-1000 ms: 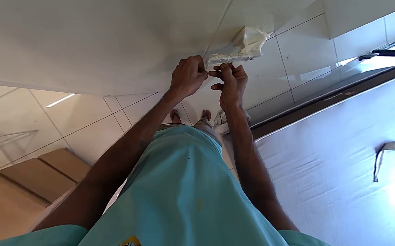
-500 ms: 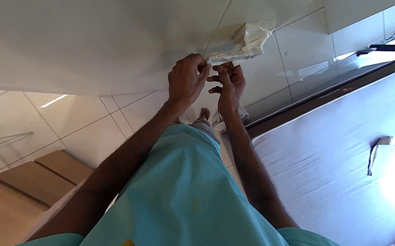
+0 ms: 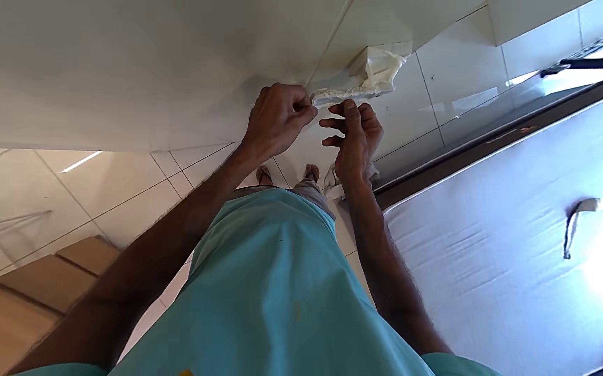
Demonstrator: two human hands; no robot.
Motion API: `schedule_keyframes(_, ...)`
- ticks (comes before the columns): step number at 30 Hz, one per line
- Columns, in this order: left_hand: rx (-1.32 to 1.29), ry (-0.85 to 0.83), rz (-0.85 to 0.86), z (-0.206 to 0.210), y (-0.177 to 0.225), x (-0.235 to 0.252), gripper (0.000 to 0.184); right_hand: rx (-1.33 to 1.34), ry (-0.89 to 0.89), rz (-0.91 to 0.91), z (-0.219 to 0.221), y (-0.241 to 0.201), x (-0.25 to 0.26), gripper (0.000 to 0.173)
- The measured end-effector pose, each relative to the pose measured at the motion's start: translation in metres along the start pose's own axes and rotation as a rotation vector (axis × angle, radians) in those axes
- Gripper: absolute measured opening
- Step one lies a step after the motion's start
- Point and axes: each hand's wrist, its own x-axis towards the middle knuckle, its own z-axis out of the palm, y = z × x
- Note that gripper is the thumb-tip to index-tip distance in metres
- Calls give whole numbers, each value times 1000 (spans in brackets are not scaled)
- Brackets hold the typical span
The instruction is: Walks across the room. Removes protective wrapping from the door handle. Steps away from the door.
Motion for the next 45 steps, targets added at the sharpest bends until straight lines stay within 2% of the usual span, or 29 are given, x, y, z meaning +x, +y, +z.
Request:
schedule_keyframes(3,-92,75,6,12,-11,-4,21,23,21,20,2,-2,-3,26)
schedule_keyframes(7,29,149,-17,21,-5,-7,19,-66,60,7,4,-5,-1,28)
schedule_keyframes(12,153,155,8,17,5,-7,20,-246,55,-41,1,-9,6,31)
schedule_keyframes(16,-9,126,-27,18,4,-2,18,-575,20,-303,-14,3,12,30)
schedule_keyframes(18,-12,112,-12,17,4,-2,18,-702,38,-454,-19,10,16,29)
schedule_keyframes(22,320,108,136,16,1,-4,16,-927,58,-550,-22,7,18,30)
schedule_keyframes(24,421,179,201,22,-2,-2,17,-962,55,-583,-23,4,21,29)
schedule_keyframes(26,407,276,207,34,-7,-2,18,-854,16,-558,-26,9,23,29)
schedule_keyframes(27,344,308,177,39,-9,-2,18,-743,-30,-477,-26,11,22,28)
schedule_keyframes(30,30,275,26,45,-13,3,17,-362,-194,-126,-25,10,10,34)
schedule_keyframes(32,-138,201,-3,39,-17,6,17,-196,-237,-20,-16,14,7,33)
schedule_keyframes(34,-233,116,-48,34,-18,7,18,-102,-228,16,-3,17,6,25)
schedule_keyframes(38,-309,42,-116,29,-16,10,19,0,-202,-4,9,21,8,22)
schedule_keyframes(45,-162,74,-104,33,-11,3,17,-9,-160,-23,7,20,5,22)
